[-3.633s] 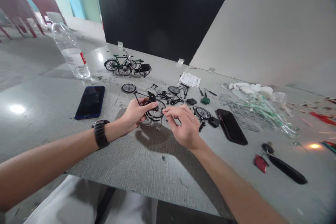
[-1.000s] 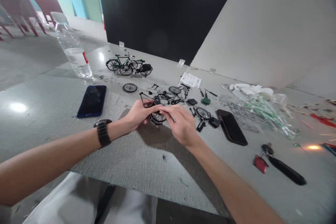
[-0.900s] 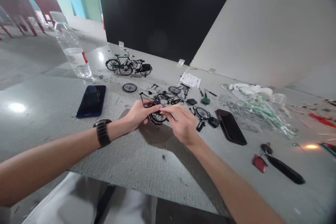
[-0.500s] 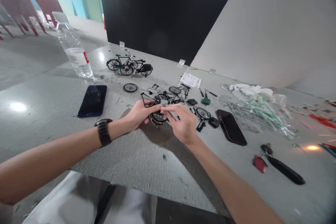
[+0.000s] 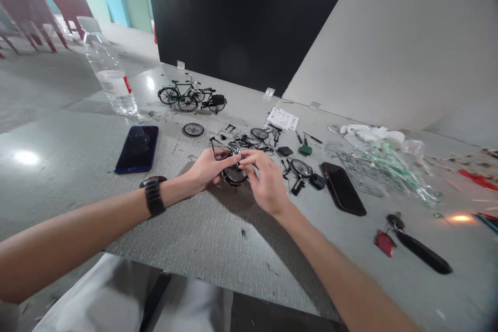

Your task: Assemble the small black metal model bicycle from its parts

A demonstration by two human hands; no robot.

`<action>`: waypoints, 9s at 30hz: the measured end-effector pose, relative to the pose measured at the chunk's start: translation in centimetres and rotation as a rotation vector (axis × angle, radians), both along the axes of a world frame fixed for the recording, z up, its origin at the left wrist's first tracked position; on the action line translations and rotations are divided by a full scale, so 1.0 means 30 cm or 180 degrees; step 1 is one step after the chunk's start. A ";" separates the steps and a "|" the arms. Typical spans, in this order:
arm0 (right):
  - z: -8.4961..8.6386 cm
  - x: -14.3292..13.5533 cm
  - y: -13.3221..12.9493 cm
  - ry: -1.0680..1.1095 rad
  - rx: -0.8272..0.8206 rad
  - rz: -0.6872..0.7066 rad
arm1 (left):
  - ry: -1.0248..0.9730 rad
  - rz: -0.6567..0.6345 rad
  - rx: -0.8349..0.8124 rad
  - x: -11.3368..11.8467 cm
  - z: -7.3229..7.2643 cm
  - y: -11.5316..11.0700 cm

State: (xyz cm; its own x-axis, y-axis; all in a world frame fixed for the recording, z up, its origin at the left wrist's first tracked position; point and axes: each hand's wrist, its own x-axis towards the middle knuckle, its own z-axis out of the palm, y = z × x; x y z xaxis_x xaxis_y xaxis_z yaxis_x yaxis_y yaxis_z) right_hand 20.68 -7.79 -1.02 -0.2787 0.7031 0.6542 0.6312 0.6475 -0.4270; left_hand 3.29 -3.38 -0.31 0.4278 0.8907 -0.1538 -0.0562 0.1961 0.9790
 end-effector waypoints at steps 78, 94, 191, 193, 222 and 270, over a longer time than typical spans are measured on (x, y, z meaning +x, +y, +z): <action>-0.001 0.011 -0.016 0.0301 0.0086 0.0154 | -0.0435 -0.0488 0.0451 -0.008 -0.021 0.028; 0.013 0.011 -0.018 0.0057 0.0192 0.0059 | -0.0454 -0.0691 0.0503 -0.007 -0.049 0.033; -0.007 0.070 -0.001 0.0167 0.0459 -0.0565 | 0.1189 0.1213 0.3983 -0.085 -0.046 0.102; -0.007 0.065 -0.004 0.0111 0.0337 -0.0464 | 0.1415 0.0930 0.4616 -0.097 -0.037 0.108; -0.010 0.044 -0.011 0.0143 0.0073 0.0007 | 0.0882 0.0006 0.4937 -0.088 -0.053 0.113; -0.004 0.103 0.006 -0.0374 -0.0376 0.0044 | 0.1242 -0.0169 0.4850 -0.095 -0.061 0.120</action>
